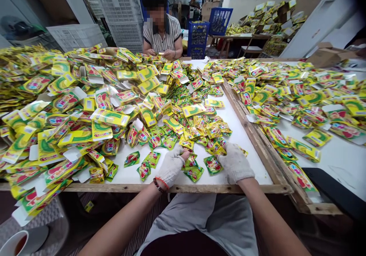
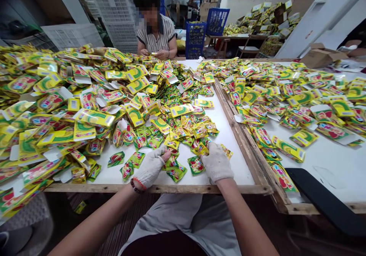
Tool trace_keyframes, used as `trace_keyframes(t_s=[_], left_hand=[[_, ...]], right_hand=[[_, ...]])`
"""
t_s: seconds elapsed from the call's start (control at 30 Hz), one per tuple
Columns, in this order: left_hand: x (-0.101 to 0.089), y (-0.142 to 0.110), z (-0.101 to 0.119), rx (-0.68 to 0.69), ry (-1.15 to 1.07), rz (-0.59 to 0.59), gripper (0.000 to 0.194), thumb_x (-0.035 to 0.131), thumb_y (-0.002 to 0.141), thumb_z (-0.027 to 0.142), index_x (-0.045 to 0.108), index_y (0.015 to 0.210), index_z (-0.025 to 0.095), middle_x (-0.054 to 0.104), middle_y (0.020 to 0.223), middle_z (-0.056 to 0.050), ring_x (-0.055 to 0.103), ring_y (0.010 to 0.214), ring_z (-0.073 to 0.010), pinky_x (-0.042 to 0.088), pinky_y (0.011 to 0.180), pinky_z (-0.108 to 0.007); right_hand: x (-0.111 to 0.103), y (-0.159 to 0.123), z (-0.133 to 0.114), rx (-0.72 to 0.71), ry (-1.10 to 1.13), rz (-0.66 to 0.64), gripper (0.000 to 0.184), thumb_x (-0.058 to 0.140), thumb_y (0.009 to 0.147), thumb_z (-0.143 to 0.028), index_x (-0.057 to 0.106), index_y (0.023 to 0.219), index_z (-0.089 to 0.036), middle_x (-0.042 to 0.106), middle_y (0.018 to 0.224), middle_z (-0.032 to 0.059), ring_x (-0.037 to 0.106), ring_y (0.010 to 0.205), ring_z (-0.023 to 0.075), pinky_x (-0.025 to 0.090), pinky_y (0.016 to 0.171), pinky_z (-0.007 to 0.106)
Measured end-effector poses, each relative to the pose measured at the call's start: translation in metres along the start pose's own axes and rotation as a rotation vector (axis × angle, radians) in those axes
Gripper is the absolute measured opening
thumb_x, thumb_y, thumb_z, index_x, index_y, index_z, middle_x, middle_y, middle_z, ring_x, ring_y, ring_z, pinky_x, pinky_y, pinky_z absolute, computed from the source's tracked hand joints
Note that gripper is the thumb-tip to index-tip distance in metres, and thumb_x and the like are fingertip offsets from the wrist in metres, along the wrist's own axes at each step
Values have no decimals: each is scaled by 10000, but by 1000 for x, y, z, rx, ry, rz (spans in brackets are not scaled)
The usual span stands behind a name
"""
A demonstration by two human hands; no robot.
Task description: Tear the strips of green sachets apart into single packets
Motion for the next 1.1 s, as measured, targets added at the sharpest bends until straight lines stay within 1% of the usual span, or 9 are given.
trace_keyframes(t_s=[0.1,0.2,0.3,0.43,0.6,0.73,0.87,0.97,1.1], left_hand=[[-4,1,0,54,73,48,293,543,842,431,601,799,147,493,654,26,420,611,-97,328,584,-226],[-1,1,6,127,182,23,263,542,847,397,616,802,149,551,727,5,474,689,-119,359,637,-234],[7,-2,12,124,203,-91,329,474,880,414,593,735,144,532,685,-1,470,661,-124,358,606,-240],[11,-8,19,105,122,-230,378,448,888,471,613,822,137,591,776,-28,526,731,-141,404,654,-247],[12,-12,16,121,89,-245,309,627,791,418,580,933,148,604,874,-40,549,804,-156,435,685,-250],[13,-8,14,137,139,-190,309,582,822,417,512,993,169,591,851,-33,554,743,-151,444,646,-258],[-9,14,26,337,519,6,149,454,884,259,528,994,191,586,927,-52,554,852,-176,444,784,-307],[-33,49,35,398,984,178,331,496,786,122,552,1105,194,534,1129,-119,488,1068,-261,393,921,-410],[-53,92,45,495,1261,157,385,527,738,89,592,1105,186,527,1194,-153,415,1189,-313,246,1045,-521]], right_hand=[[-7,-11,-8,-18,306,-43,367,585,750,-328,597,1068,-146,655,988,123,606,889,258,465,761,351],[-17,-29,-29,-163,672,-260,381,566,775,-377,602,1090,-166,676,984,78,621,857,221,484,726,312],[-27,-41,-50,-311,568,-412,235,589,761,-344,662,905,-173,679,881,39,606,778,188,460,678,273],[-26,-42,-61,-377,345,-422,151,590,754,-308,655,747,-173,627,694,6,558,667,158,404,584,243],[-11,-44,-60,-290,536,-276,289,615,750,-332,628,981,-158,669,934,68,613,841,202,486,727,295],[-2,-52,-60,-254,697,-402,283,551,822,-336,633,1045,-182,684,980,63,637,865,199,512,759,308],[-12,-52,-50,-183,642,-279,209,559,807,-309,636,953,-181,686,888,43,634,784,189,516,687,289],[-18,-50,-45,-189,617,-236,212,538,827,-324,639,949,-183,687,875,40,631,770,184,509,676,283],[-16,-51,-45,-200,652,-219,226,556,816,-337,644,944,-173,690,884,46,638,792,191,512,695,285]])
Point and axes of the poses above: each hand's wrist, its own y-axis towards the middle knuckle, its own x-axis out of the palm, z = x × y, the point moved 3 cm from there along y, towards the middle knuckle
